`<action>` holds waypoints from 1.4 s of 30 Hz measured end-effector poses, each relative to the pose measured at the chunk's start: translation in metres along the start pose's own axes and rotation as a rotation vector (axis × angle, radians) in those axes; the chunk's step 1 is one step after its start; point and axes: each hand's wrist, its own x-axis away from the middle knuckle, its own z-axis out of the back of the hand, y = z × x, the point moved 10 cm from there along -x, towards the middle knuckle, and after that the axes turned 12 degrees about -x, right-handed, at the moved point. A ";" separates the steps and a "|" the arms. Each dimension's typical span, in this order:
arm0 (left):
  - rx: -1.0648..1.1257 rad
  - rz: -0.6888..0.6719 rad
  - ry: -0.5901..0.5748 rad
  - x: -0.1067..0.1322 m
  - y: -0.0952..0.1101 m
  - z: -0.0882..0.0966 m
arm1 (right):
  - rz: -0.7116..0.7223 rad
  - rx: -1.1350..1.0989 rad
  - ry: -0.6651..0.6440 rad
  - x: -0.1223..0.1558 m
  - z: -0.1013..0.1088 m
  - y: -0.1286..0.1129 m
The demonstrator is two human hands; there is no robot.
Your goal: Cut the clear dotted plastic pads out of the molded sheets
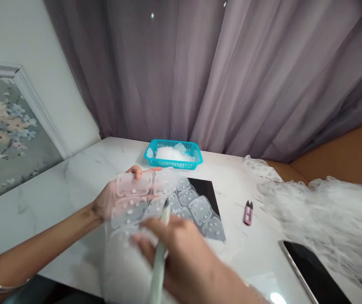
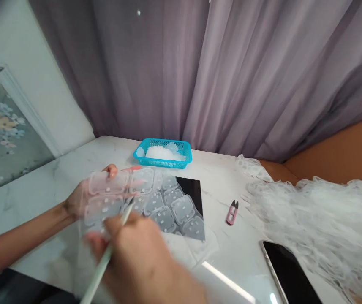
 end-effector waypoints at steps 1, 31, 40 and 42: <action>0.067 -0.015 -0.012 0.002 0.000 0.000 | -0.044 -0.017 0.061 -0.009 0.018 0.017; -1.368 -0.159 -0.054 -0.033 0.070 -0.045 | 0.037 0.032 0.099 -0.081 0.058 0.050; -1.560 -0.705 0.413 0.017 0.099 -0.071 | -0.045 0.326 0.373 -0.058 0.100 0.046; -1.614 -0.806 0.626 0.042 0.116 -0.066 | -0.163 0.377 0.517 -0.044 0.133 0.065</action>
